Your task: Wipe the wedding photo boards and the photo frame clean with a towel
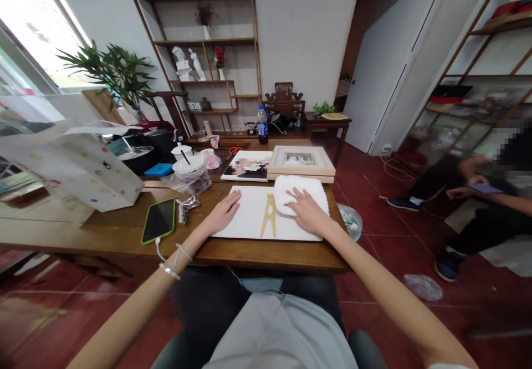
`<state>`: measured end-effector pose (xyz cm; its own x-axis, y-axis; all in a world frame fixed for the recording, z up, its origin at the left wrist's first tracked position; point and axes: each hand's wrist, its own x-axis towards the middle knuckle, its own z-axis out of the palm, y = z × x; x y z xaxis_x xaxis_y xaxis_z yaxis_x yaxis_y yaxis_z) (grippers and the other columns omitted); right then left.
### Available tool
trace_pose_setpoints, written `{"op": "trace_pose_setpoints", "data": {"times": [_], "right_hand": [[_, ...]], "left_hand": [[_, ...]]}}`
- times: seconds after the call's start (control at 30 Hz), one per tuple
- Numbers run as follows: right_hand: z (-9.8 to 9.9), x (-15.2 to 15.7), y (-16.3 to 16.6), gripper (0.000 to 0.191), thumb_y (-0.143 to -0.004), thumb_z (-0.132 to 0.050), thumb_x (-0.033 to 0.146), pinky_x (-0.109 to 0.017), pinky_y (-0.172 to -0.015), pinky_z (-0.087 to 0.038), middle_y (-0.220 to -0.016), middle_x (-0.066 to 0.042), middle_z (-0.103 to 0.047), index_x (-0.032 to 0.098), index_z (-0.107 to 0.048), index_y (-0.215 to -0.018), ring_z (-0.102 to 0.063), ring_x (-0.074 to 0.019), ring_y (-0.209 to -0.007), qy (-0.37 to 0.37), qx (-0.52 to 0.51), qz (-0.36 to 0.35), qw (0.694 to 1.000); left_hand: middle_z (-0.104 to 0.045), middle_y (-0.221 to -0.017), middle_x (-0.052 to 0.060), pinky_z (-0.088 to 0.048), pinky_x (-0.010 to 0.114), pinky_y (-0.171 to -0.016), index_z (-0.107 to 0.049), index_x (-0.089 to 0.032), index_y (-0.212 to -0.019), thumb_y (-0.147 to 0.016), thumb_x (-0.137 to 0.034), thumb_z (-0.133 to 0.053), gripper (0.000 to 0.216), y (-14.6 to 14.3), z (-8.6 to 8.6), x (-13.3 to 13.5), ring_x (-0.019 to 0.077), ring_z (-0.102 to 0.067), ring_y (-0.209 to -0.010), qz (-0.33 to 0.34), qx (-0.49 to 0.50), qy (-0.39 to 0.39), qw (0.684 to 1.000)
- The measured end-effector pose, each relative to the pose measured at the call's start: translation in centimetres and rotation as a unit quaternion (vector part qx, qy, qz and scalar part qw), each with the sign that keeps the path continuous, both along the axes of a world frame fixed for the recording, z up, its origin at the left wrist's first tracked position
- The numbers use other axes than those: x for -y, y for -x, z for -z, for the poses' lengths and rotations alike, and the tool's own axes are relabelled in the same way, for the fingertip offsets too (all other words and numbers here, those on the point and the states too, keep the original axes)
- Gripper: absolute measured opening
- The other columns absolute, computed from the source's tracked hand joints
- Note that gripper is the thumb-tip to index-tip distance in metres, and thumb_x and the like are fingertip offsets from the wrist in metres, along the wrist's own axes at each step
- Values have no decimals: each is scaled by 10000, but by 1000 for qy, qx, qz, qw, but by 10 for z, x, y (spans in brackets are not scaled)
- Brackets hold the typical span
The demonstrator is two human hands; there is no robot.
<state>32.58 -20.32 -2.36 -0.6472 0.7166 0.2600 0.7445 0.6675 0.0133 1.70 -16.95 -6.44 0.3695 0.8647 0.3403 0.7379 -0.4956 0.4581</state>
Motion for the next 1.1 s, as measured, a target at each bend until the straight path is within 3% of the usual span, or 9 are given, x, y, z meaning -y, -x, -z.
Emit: {"op": "trace_pose_setpoints", "data": {"times": [0.23,0.4,0.47,0.63,0.87,1.0,1.1], "right_hand": [[-26,77,-1,482,-632,-416,24,-449,-1029,-290,-1316,-133,-472,169,-600,-1054,-353,-257,-1263,77,-29,-36,996],[-46,109,-12,499,-619,-411,66,-367,-846,-442,-1024,-77,-638,220,-613,-1049,-556,-250,-1000,142,-24,-13,989],[-45,102,-18,478,-649,-414,85,-349,-811,-452,-973,-64,-648,220,-609,-1064,-576,-238,-927,154,-34,-9,987],[-28,52,-23,436,-705,-431,133,-380,-871,-422,-1109,-80,-623,180,-590,-1108,-539,-269,-1026,136,-73,18,988],[-18,-17,10,320,-777,-399,164,-389,-823,-448,-1081,-97,-638,159,-601,-1025,-581,-280,-955,81,-135,52,986],[-10,-25,34,439,-717,-382,70,-454,-965,-343,-1170,-103,-595,152,-577,-1101,-490,-290,-1126,73,-126,46,988],[-6,-4,49,512,-645,-415,26,-507,-1036,-220,-1331,-120,-460,150,-590,-1110,-306,-301,-1284,70,-75,9,995]], "left_hand": [[-400,-1390,129,-242,412,-1094,-458,-100,-1272,-884,-323,-330,465,0,1,0,211,-296,-1327,0,12,-1,1000],[-395,-1393,130,-241,413,-1094,-460,-101,-1270,-881,-321,-335,464,0,1,0,214,-300,-1325,1,14,-1,1000],[-390,-1396,131,-239,408,-1096,-455,-98,-1275,-884,-322,-329,468,0,1,0,212,-294,-1328,0,10,0,1000],[-382,-1400,138,-230,394,-1100,-439,-77,-1286,-890,-330,-308,487,0,1,-1,208,-281,-1333,2,-9,0,1000],[-380,-1399,146,-230,380,-1103,-434,-58,-1288,-893,-325,-307,494,0,-1,0,205,-285,-1332,2,-8,3,1000],[-391,-1392,147,-234,398,-1101,-447,-63,-1278,-891,-321,-319,483,-1,-1,1,215,-289,-1330,1,7,1,1000],[-395,-1391,139,-234,417,-1100,-455,-81,-1274,-888,-325,-327,475,-1,0,1,223,-290,-1329,3,20,3,1000]]}}
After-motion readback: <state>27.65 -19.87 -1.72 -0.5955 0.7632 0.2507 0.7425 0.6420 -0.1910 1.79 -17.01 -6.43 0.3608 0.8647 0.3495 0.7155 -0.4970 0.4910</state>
